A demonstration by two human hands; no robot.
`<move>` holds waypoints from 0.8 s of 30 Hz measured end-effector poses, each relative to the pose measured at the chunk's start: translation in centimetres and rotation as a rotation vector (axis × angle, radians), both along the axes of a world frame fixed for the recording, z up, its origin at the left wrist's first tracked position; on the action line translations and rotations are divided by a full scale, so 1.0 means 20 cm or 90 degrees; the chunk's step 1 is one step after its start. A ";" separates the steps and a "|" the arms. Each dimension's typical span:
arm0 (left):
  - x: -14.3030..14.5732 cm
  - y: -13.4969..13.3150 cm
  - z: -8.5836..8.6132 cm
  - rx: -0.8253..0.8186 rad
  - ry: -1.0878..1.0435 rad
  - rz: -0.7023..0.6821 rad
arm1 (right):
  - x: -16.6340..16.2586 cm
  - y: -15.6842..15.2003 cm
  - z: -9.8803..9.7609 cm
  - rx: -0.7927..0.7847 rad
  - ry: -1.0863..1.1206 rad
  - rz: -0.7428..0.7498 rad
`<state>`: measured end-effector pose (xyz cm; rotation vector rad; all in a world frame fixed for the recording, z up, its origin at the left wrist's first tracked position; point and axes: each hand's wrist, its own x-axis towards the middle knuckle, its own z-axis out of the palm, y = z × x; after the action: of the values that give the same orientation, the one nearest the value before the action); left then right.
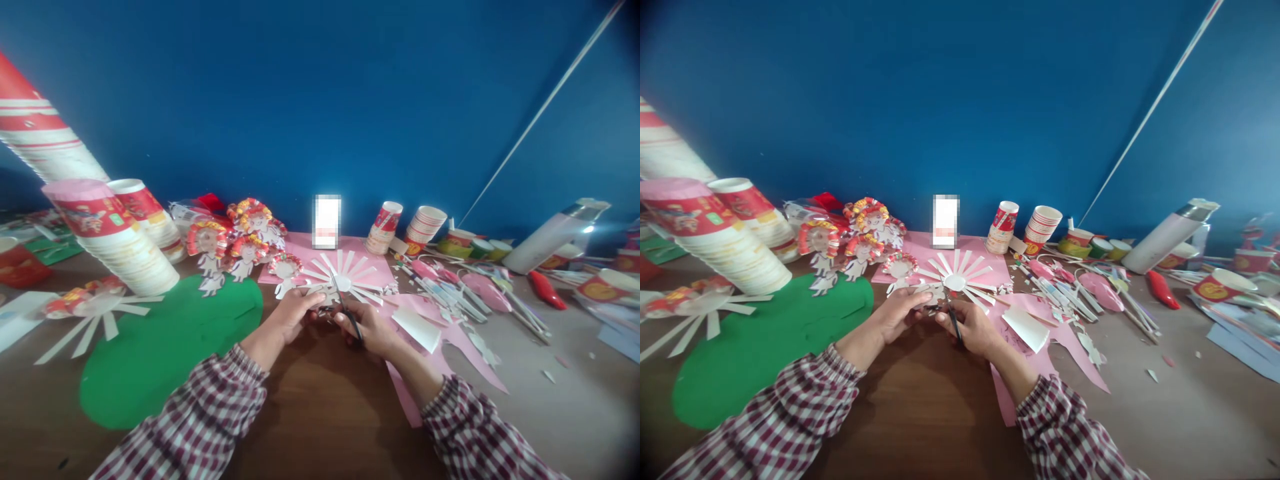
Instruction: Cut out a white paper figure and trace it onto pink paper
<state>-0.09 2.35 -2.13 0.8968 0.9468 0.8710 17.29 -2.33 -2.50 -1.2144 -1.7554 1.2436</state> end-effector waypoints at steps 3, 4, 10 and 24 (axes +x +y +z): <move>0.00 0.00 0.00 -0.002 -0.002 -0.001 | 0.00 0.00 0.00 0.006 -0.016 -0.001; 0.00 0.00 0.01 -0.003 -0.003 0.000 | 0.00 0.00 0.00 0.008 -0.022 -0.003; 0.00 -0.01 0.01 -0.004 -0.011 0.000 | 0.00 0.00 0.01 0.001 -0.034 -0.017; 0.00 -0.01 0.02 0.007 -0.023 -0.003 | 0.00 -0.01 0.01 -0.003 -0.012 -0.018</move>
<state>-0.10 2.15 -1.79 0.8902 0.9097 0.8868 17.28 -2.47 -2.25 -1.2540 -1.7432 1.2246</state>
